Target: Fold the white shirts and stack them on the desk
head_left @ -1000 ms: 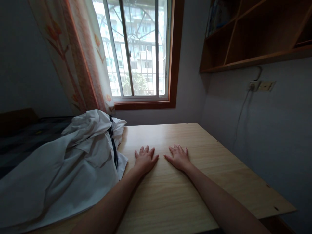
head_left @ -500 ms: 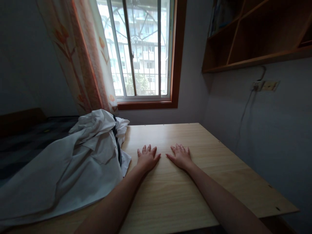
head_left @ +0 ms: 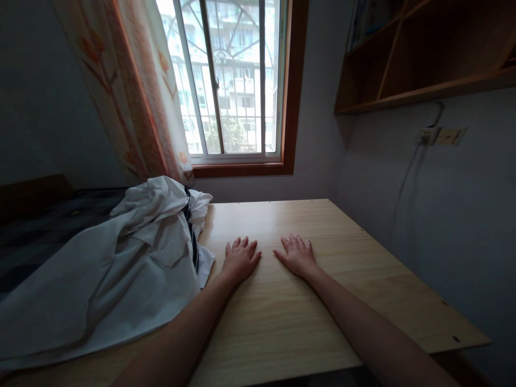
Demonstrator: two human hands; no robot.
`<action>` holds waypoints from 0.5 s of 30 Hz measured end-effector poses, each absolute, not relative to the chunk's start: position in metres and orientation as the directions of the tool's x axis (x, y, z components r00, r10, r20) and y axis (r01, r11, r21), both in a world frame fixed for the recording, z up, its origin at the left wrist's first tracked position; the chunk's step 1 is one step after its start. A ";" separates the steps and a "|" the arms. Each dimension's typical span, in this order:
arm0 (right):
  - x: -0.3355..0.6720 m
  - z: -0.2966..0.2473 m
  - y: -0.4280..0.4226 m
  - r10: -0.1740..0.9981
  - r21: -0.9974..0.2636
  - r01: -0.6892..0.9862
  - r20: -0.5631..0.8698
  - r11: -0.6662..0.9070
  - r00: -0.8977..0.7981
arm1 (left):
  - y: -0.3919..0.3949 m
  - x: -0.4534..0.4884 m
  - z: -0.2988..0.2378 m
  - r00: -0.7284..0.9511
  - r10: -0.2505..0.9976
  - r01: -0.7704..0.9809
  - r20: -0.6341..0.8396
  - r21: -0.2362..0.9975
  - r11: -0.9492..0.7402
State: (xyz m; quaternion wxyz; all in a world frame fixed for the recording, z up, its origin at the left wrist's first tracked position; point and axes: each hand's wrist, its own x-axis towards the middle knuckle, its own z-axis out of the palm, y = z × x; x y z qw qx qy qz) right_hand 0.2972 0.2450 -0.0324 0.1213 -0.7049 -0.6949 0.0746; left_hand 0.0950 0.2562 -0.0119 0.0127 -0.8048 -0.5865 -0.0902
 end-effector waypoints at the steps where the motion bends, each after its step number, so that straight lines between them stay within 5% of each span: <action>1: 0.297 -0.032 0.245 0.998 -0.272 0.962 0.057 -0.009 0.025 | 0.255 0.095 -0.012 0.302 0.939 0.945 0.168 0.081 -0.318; 15: 0.296 -0.032 0.243 0.998 -0.254 0.967 0.057 -0.012 0.027 | 0.251 0.097 -0.008 0.307 0.942 0.947 0.133 0.059 -0.317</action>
